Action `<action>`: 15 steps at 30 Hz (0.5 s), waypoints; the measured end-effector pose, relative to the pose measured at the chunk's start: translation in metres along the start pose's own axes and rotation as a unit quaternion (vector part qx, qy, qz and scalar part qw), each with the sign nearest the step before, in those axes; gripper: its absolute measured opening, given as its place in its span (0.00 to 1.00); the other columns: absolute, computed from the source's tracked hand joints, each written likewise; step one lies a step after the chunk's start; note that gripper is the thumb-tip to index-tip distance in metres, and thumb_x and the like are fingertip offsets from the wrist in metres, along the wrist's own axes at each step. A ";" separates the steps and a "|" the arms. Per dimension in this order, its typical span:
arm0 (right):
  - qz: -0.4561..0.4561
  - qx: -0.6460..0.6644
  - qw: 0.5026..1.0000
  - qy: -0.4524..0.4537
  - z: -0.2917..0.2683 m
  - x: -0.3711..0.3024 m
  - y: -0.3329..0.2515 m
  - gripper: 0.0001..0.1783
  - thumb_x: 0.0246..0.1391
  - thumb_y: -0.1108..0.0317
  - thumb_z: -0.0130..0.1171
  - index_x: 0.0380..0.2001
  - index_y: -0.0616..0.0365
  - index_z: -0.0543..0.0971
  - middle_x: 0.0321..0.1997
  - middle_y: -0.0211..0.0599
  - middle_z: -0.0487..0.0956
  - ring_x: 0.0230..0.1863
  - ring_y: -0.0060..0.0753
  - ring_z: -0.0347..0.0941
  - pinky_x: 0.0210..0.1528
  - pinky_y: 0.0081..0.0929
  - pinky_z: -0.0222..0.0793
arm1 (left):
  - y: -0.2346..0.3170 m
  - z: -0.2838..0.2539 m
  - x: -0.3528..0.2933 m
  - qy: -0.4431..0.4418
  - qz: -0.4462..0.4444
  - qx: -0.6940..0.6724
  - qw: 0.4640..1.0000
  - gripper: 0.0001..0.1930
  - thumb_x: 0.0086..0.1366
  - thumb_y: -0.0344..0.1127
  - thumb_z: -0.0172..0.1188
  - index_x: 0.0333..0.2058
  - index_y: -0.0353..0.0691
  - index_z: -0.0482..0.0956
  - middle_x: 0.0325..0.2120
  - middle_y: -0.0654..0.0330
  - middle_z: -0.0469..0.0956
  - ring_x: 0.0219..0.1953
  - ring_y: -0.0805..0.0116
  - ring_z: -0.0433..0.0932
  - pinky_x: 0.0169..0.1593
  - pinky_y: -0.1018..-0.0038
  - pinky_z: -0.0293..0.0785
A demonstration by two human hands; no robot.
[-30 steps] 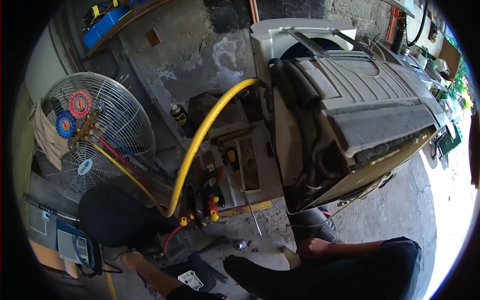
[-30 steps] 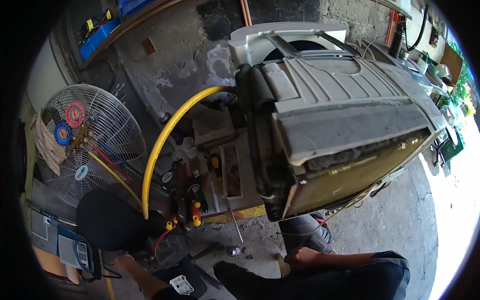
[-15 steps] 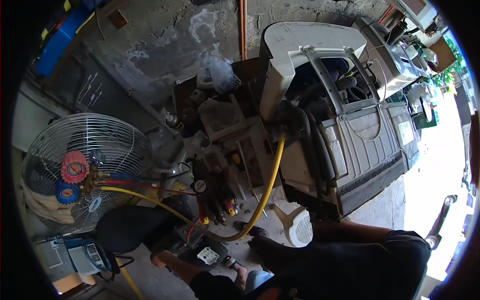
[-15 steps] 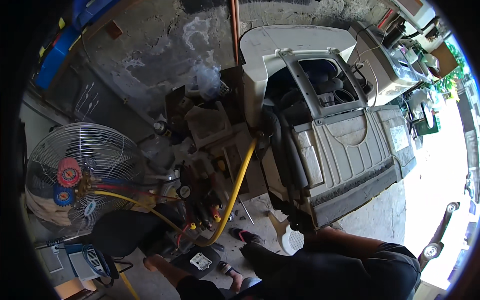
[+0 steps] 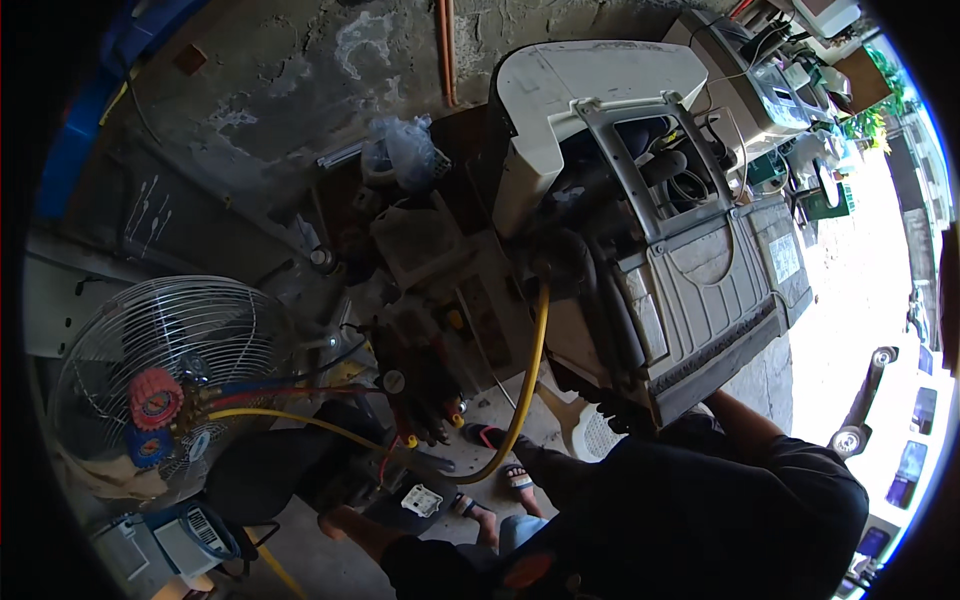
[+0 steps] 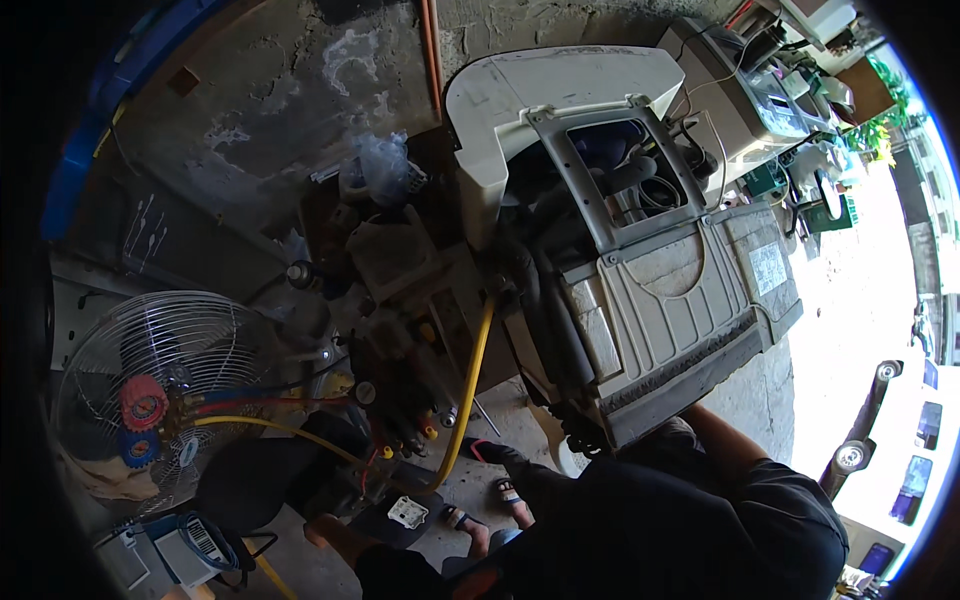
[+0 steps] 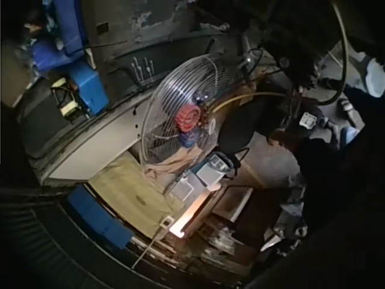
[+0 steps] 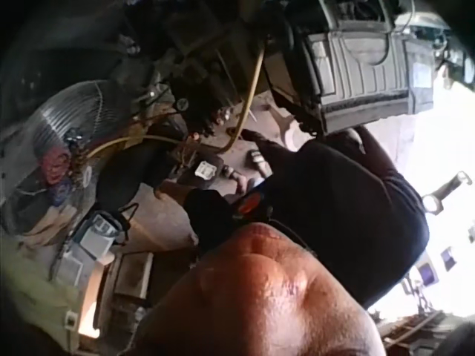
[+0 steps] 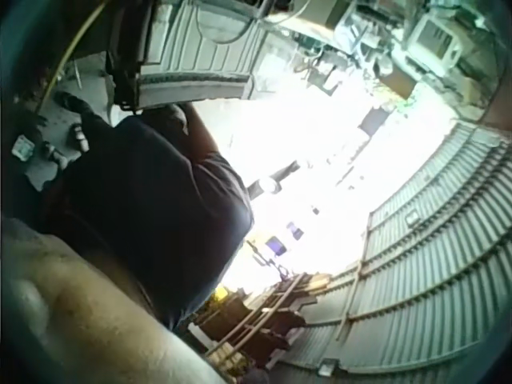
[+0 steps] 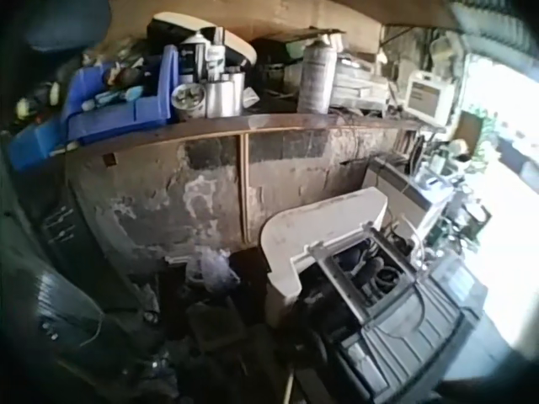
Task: The recorder is inspecting and repairing an air conditioning unit, using a multimeter and adjusting internal components.
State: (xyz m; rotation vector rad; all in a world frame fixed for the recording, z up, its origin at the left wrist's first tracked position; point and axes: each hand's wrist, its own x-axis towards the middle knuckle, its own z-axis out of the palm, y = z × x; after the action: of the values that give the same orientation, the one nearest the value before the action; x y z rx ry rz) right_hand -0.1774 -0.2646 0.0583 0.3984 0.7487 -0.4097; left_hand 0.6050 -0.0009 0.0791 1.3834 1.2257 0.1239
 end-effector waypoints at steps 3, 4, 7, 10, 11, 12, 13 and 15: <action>-0.096 0.042 0.994 0.018 -0.160 -0.036 -0.086 0.36 0.76 0.43 0.40 0.78 0.46 0.54 0.79 0.41 0.62 0.76 0.64 0.56 0.70 0.75 0.55 | 0.010 -0.007 -0.004 0.020 0.005 0.011 1.000 0.20 0.72 0.50 0.45 0.43 0.39 0.77 0.41 0.55 0.78 0.40 0.55 0.76 0.45 0.57 0.76; -0.124 0.053 0.990 0.034 -0.171 -0.047 -0.095 0.36 0.75 0.43 0.41 0.78 0.46 0.55 0.79 0.41 0.62 0.76 0.64 0.56 0.70 0.75 0.55 | 0.011 -0.014 -0.001 0.031 0.007 0.013 0.999 0.21 0.72 0.50 0.45 0.43 0.39 0.77 0.42 0.55 0.78 0.40 0.55 0.77 0.45 0.57 0.76; -0.165 0.068 0.980 0.086 -0.206 -0.054 -0.110 0.37 0.75 0.42 0.42 0.78 0.45 0.55 0.79 0.42 0.61 0.76 0.63 0.57 0.70 0.75 0.55 | 0.007 -0.045 0.023 0.081 0.015 0.023 0.996 0.21 0.72 0.50 0.45 0.44 0.39 0.78 0.42 0.55 0.79 0.41 0.55 0.77 0.46 0.57 0.76; 0.035 0.113 0.958 -0.262 -0.251 -0.060 -0.116 0.38 0.74 0.40 0.41 0.78 0.46 0.55 0.79 0.43 0.62 0.76 0.63 0.57 0.68 0.76 0.58 | -0.004 -0.058 0.038 0.113 0.012 0.041 0.993 0.21 0.71 0.50 0.46 0.45 0.39 0.78 0.43 0.54 0.79 0.41 0.54 0.78 0.46 0.57 0.76; 0.036 0.109 0.958 -0.262 -0.240 -0.062 -0.113 0.38 0.74 0.40 0.41 0.78 0.46 0.55 0.79 0.43 0.62 0.76 0.63 0.57 0.68 0.76 0.58 | -0.004 -0.061 0.040 0.117 0.011 0.039 0.992 0.21 0.71 0.50 0.46 0.45 0.39 0.78 0.44 0.54 0.79 0.42 0.54 0.78 0.46 0.57 0.76; 0.031 0.109 0.961 -0.253 -0.237 -0.067 -0.099 0.38 0.74 0.40 0.41 0.78 0.46 0.55 0.79 0.43 0.62 0.76 0.64 0.57 0.68 0.76 0.58 | -0.008 -0.053 0.034 0.115 0.026 0.045 0.992 0.21 0.71 0.50 0.47 0.45 0.39 0.78 0.44 0.54 0.79 0.42 0.54 0.78 0.46 0.57 0.76; 0.039 0.101 0.965 -0.240 -0.219 -0.069 -0.091 0.38 0.74 0.40 0.40 0.78 0.46 0.55 0.79 0.44 0.61 0.76 0.64 0.57 0.67 0.76 0.59 | -0.004 -0.061 0.039 0.125 0.036 0.043 0.991 0.21 0.71 0.50 0.47 0.46 0.39 0.79 0.44 0.54 0.79 0.42 0.54 0.78 0.46 0.57 0.76; -0.084 0.013 0.995 0.059 -0.168 -0.096 -0.074 0.38 0.74 0.39 0.39 0.78 0.46 0.55 0.79 0.45 0.61 0.76 0.65 0.57 0.67 0.76 0.60 | -0.001 -0.070 0.048 0.139 0.049 0.042 0.988 0.21 0.71 0.50 0.47 0.46 0.39 0.79 0.45 0.54 0.80 0.43 0.54 0.78 0.47 0.57 0.76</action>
State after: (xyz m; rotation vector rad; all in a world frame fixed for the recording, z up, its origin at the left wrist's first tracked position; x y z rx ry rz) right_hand -0.3730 -0.2257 0.0003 0.3876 0.8952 -0.5579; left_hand 0.5761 0.0785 0.0704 1.5377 1.4057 0.3480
